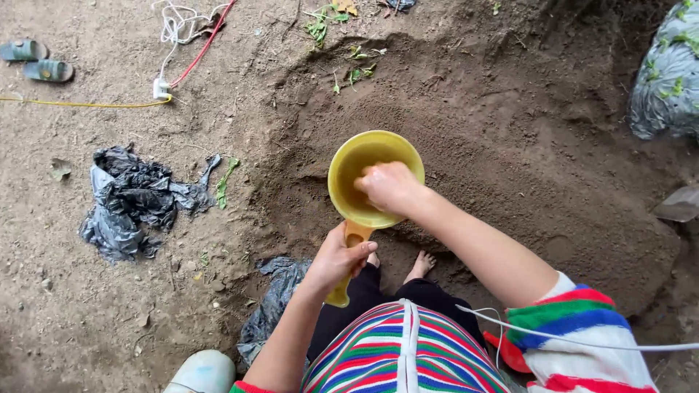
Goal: Preparing a raised soil bed by mixing liquid in a scoop, pouring it onto the soil, and smoothing the surface by hand.
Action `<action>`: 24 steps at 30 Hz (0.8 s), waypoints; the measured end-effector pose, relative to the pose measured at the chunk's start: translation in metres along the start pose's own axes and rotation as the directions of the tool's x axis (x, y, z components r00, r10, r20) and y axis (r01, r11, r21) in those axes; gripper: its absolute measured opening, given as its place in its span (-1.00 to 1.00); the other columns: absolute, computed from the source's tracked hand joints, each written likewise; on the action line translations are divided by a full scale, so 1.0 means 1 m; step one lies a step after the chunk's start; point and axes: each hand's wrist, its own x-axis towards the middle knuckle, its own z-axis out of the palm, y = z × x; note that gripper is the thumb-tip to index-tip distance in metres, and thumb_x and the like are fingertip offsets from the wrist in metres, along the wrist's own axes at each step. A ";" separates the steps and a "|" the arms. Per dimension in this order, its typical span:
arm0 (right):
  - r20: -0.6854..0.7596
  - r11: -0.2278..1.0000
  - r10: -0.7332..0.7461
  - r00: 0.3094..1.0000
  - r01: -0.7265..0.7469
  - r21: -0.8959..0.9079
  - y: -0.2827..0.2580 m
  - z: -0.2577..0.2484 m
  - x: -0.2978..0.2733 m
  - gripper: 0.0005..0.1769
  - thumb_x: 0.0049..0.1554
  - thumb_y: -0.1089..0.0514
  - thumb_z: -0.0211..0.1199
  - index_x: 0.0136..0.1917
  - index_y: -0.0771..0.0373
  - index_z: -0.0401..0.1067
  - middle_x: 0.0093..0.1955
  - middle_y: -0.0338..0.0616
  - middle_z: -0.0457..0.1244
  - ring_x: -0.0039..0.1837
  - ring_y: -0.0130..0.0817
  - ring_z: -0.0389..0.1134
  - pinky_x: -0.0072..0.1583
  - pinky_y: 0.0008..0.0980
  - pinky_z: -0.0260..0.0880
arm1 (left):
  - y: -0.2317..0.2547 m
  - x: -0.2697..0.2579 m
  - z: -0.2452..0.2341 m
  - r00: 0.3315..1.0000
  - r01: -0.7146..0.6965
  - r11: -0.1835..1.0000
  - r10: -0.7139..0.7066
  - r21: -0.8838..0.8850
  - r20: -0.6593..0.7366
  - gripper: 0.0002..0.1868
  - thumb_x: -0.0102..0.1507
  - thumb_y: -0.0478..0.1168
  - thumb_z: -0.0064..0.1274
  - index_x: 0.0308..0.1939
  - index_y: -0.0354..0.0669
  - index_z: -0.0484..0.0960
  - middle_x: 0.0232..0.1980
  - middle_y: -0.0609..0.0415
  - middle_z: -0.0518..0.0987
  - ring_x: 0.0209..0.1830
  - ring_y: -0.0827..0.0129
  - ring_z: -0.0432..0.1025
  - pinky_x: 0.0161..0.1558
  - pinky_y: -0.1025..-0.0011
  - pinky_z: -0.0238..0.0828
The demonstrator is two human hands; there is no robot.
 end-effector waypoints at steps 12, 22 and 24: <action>-0.624 0.909 0.400 0.671 -0.378 0.175 0.153 -0.040 -0.092 -0.69 0.25 -0.04 0.36 0.26 -0.19 0.50 0.15 -0.41 0.37 0.21 -0.31 0.35 0.21 -0.20 0.26 | -0.013 -0.009 -0.032 0.976 0.092 0.995 -0.081 0.047 -0.202 -0.72 0.22 -0.39 0.20 -0.11 -0.37 0.42 -0.71 -0.05 0.41 -0.90 0.33 0.27 -0.83 0.44 0.19; -0.495 0.927 0.149 0.856 0.054 0.372 0.039 0.015 -0.059 -0.79 0.17 0.16 0.27 0.10 0.04 0.56 0.05 -0.20 0.42 0.16 -0.22 0.39 0.21 -0.29 0.42 | -0.021 -0.003 0.005 0.990 0.087 0.988 -0.071 0.127 -0.120 -0.68 0.20 -0.40 0.23 -0.07 -0.42 0.42 -0.68 -0.05 0.43 -0.88 0.32 0.29 -0.80 0.44 0.23; -0.435 0.946 0.089 0.896 0.061 0.317 0.028 0.040 -0.046 -0.81 0.18 0.12 0.26 0.08 0.01 0.55 0.02 -0.25 0.41 0.12 -0.28 0.41 0.18 -0.36 0.46 | -0.029 0.001 0.022 0.994 0.068 0.987 -0.054 0.146 -0.096 -0.68 0.20 -0.41 0.23 -0.08 -0.41 0.42 -0.69 -0.05 0.42 -0.88 0.33 0.29 -0.80 0.44 0.23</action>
